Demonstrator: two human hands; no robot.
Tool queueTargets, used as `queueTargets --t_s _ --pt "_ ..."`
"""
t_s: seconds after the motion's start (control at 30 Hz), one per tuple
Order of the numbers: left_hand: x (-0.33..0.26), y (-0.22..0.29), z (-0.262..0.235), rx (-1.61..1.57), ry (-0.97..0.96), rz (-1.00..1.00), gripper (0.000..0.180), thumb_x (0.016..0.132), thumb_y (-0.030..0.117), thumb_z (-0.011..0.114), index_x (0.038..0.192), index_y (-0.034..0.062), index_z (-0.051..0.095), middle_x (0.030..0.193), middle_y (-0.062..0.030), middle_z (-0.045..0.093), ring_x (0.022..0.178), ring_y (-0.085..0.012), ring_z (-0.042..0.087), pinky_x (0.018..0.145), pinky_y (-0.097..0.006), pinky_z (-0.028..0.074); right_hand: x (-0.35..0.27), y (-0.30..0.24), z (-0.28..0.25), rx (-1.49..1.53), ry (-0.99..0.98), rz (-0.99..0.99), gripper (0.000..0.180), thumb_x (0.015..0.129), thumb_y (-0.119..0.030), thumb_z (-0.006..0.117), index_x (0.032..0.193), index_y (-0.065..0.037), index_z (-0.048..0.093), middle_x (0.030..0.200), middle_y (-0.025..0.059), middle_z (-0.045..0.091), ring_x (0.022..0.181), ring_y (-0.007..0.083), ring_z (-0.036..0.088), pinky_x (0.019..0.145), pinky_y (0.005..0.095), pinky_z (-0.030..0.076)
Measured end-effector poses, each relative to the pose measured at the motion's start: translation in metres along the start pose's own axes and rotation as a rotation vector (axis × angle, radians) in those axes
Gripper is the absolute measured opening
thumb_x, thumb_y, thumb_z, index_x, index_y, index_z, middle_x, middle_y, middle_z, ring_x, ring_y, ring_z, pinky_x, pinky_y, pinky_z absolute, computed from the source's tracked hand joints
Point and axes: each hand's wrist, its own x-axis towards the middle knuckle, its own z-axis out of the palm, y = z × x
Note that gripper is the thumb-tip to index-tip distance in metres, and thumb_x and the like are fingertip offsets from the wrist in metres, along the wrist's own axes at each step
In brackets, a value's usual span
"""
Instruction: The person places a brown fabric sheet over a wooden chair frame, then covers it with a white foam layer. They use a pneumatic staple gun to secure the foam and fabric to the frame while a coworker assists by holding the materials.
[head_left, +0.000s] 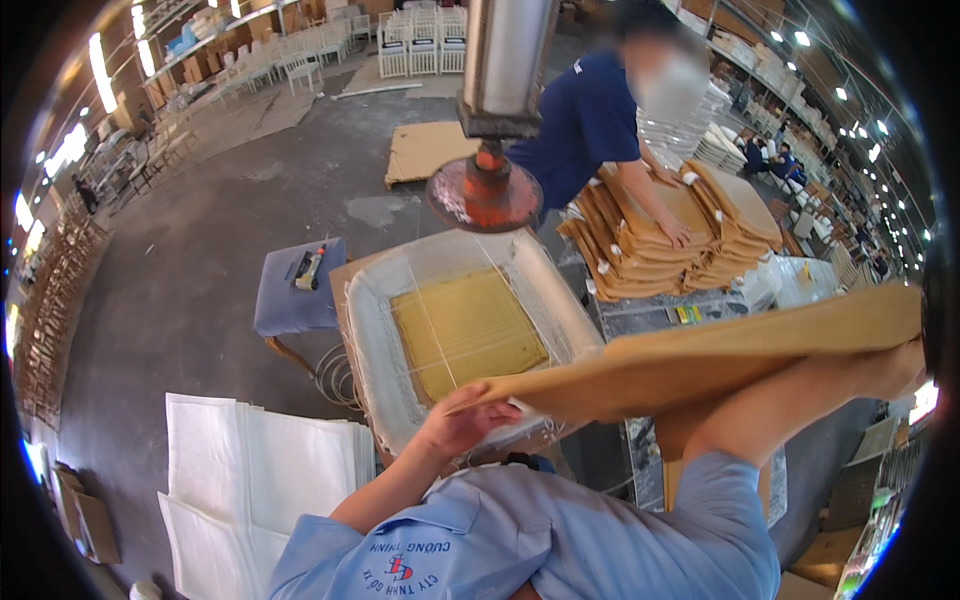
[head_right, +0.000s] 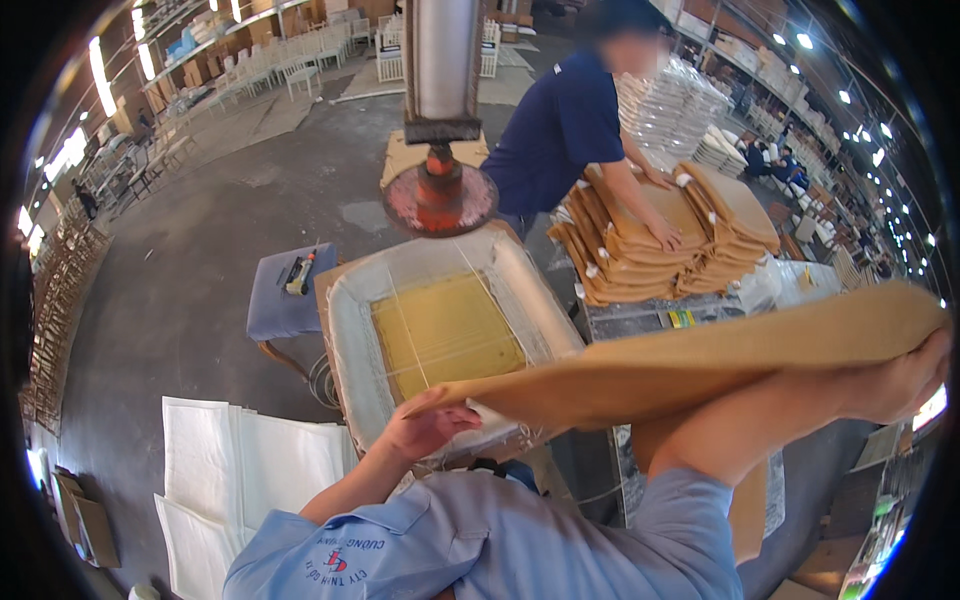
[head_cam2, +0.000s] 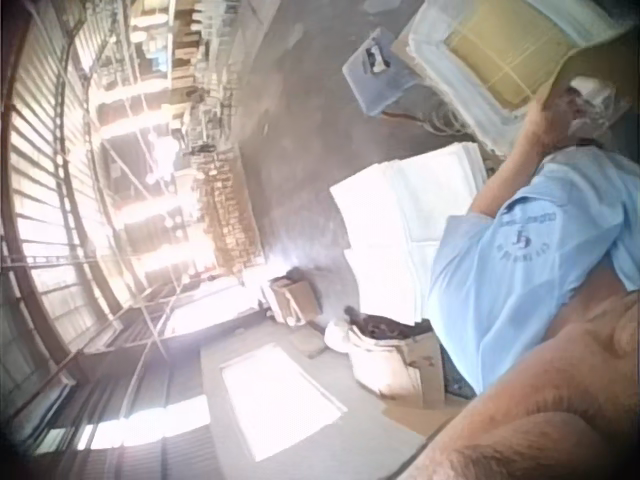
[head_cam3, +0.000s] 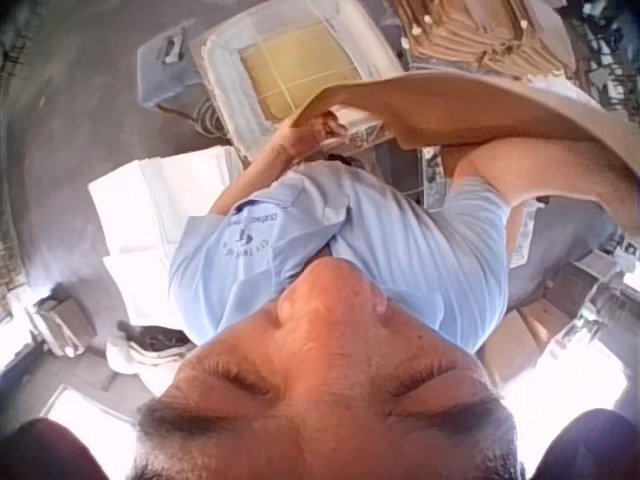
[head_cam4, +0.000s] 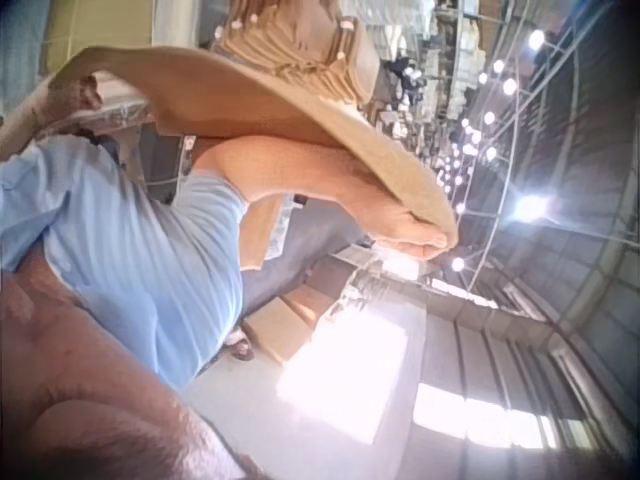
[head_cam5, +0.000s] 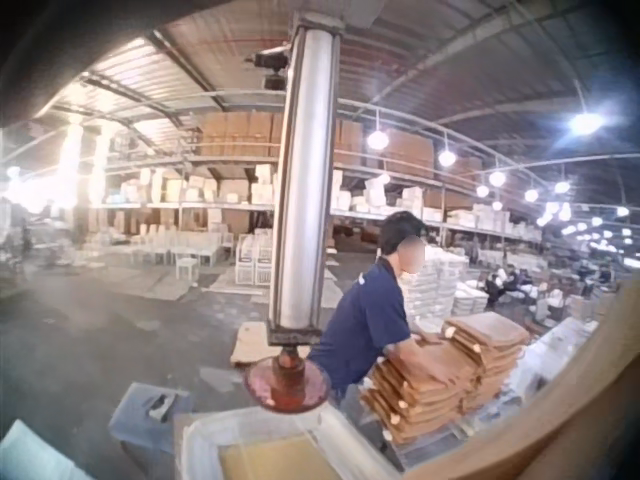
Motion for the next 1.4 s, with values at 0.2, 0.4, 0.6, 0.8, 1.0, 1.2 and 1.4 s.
queueTargets --t_s 0.2,0.4,0.6,0.8,1.0,1.2,1.4 --pt "-0.013 0.094 -0.02 0.151 0.53 0.353 0.045 0.116 0.039 0.05 0.131 0.0012 0.069 0.12 -0.0173 0.08 0.118 -0.0316 0.076 0.105 -0.05 0.06 -0.222 -0.073 0.062 0.936 -0.554 1.299 0.03 0.109 -0.028 0.066 0.116 0.002 0.07 0.107 0.011 0.071 0.096 0.0252 0.066 0.088 0.0425 0.056" --pt "0.041 0.249 -0.014 0.231 0.874 0.571 0.042 0.117 0.036 0.047 0.123 0.0009 0.069 0.112 -0.0178 0.081 0.097 -0.0341 0.081 0.088 -0.051 0.066 -0.324 -0.22 0.11 1.114 -0.828 1.584 0.023 0.104 -0.02 0.068 0.113 0.001 0.067 0.102 0.0107 0.07 0.092 0.0207 0.065 0.077 0.0393 0.059" --pt "0.07 0.404 0.087 0.717 0.959 0.862 0.038 0.117 0.032 0.051 0.126 -0.0038 0.06 0.11 -0.0214 0.077 0.099 -0.039 0.08 0.08 -0.049 0.068 -0.242 -0.318 0.177 1.409 -0.974 1.837 0.017 0.108 -0.015 0.066 0.118 -0.002 0.063 0.101 0.0098 0.063 0.083 0.0217 0.065 0.068 0.0465 0.068" --pt "0.078 0.461 0.161 0.752 0.894 1.009 0.041 0.116 0.033 0.049 0.131 -0.0026 0.061 0.115 -0.0208 0.08 0.099 -0.0368 0.082 0.086 -0.05 0.065 -0.169 -0.341 0.229 1.675 -0.945 1.786 0.023 0.109 -0.006 0.058 0.129 0.004 0.05 0.109 0.0208 0.068 0.085 0.0325 0.077 0.069 0.049 0.071" --pt "0.067 0.456 0.132 0.74 0.95 0.916 0.041 0.116 0.035 0.05 0.131 -0.0015 0.062 0.118 -0.0203 0.08 0.099 -0.0369 0.082 0.088 -0.049 0.065 -0.196 -0.337 0.219 1.59 -1.24 1.722 0.027 0.107 -0.004 0.055 0.132 0.005 0.053 0.109 0.0198 0.07 0.082 0.0322 0.077 0.067 0.0467 0.07" --pt "0.047 0.419 0.055 0.741 1.089 0.72 0.039 0.114 0.036 0.054 0.128 0.0002 0.064 0.116 -0.0197 0.078 0.093 -0.0327 0.082 0.074 -0.045 0.066 -0.264 -0.33 0.172 1.382 -1.388 1.831 0.024 0.105 -0.003 0.054 0.127 0.003 0.06 0.108 0.0188 0.072 0.079 0.0305 0.074 0.066 0.0447 0.069" --pt "0.012 0.332 -0.016 0.682 1.114 0.632 0.035 0.113 0.033 0.058 0.123 -0.0001 0.067 0.107 -0.014 0.076 0.085 -0.0277 0.079 0.069 -0.042 0.065 -0.337 -0.266 0.105 1.287 -1.494 1.86 0.022 0.108 -0.008 0.056 0.127 0.0 0.062 0.107 0.0169 0.073 0.079 0.0291 0.075 0.069 0.0464 0.068"
